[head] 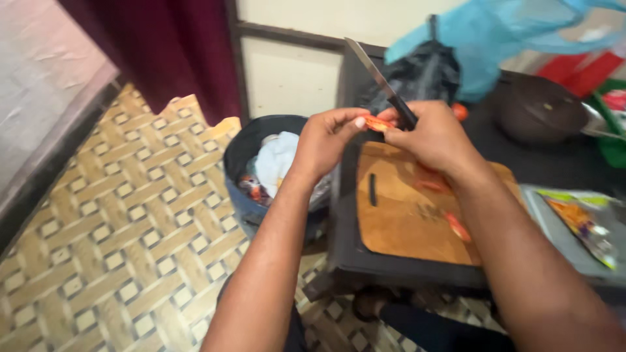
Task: The person chops tomatoes on a wooden cutting board with a knife and opens a bag of snacks.
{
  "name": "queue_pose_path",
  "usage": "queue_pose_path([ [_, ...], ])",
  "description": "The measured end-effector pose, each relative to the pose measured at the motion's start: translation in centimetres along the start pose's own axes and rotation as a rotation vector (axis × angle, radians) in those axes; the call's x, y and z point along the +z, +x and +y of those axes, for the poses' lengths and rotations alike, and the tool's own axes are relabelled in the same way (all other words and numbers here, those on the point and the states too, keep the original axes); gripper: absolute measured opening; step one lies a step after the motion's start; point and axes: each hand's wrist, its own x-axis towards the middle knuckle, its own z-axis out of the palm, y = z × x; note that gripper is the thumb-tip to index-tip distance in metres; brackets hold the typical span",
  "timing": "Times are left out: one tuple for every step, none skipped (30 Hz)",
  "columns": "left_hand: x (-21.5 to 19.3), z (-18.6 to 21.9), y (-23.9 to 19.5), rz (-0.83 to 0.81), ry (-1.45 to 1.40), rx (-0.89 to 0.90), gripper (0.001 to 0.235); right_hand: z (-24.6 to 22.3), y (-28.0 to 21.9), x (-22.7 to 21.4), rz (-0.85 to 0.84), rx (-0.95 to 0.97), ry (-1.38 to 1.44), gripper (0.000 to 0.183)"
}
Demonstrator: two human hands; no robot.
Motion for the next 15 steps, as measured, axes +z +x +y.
queue_pose_path([
  [-1.6, -0.6, 0.0, 0.061, 0.011, -0.018, 0.024, -0.3, 1.6, 1.3, 0.025, -0.181, -0.039, 0.025],
  [-3.0, -1.2, 0.0, 0.121, 0.022, -0.037, 0.026, -0.6, 3.2, 2.6, 0.006, -0.191, -0.035, 0.025],
  [-4.3, -1.8, -0.1, 0.142, 0.029, -0.041, 0.026, -0.8, 4.7, 3.9, 0.001, -0.232, -0.081, 0.024],
  [-5.4, -2.4, -0.1, 0.182, 0.020, -0.027, 0.026, -1.1, 6.0, 5.1, -0.001, -0.271, -0.126, 0.023],
  [-6.4, -2.9, -0.1, 0.222, 0.011, -0.013, 0.026, -1.2, 7.1, 6.3, -0.018, -0.279, -0.121, 0.023],
  [-7.4, -3.5, -0.2, 0.235, 0.015, -0.017, 0.026, -1.4, 8.1, 7.4, 0.003, -0.347, -0.171, 0.023],
  [-8.2, -4.0, -0.4, 0.286, 0.038, -0.052, 0.026, -1.5, 9.0, 8.4, 0.025, -0.415, -0.221, 0.022],
  [-9.0, -4.6, -0.5, 0.334, 0.060, -0.090, 0.026, -1.5, 9.7, 9.2, 0.013, -0.417, -0.217, 0.022],
  [-9.6, -5.2, -0.5, 0.344, 0.063, -0.096, 0.026, -1.5, 10.3, 10.0, 0.002, -0.468, -0.186, 0.020],
  [-10.1, -5.8, -0.3, 0.363, 0.014, -0.093, 0.027, -1.5, 10.9, 10.8, -0.008, -0.518, -0.153, 0.019],
  [-10.5, -6.3, -0.2, 0.381, -0.035, -0.089, 0.027, -1.6, 11.5, 11.5, -0.019, -0.521, -0.148, 0.019],
  [-10.8, -6.8, -0.2, 0.391, -0.034, -0.095, 0.027, -1.6, 12.1, 11.9, -0.003, -0.604, -0.191, 0.019],
  [-10.9, -7.2, -0.1, 0.423, 0.001, -0.088, 0.026, -1.6, 12.6, 12.3, 0.013, -0.687, -0.234, 0.019],
  [-11.1, -7.5, 0.0, 0.453, 0.035, -0.079, 0.026, -1.7, 13.0, 12.6, 0.006, -0.689, -0.231, 0.019],
  [-11.1, -7.7, 0.0, 0.460, 0.037, -0.083, 0.026, -1.8, 13.3, 12.9, 0.020, -0.695, -0.242, 0.020],
])
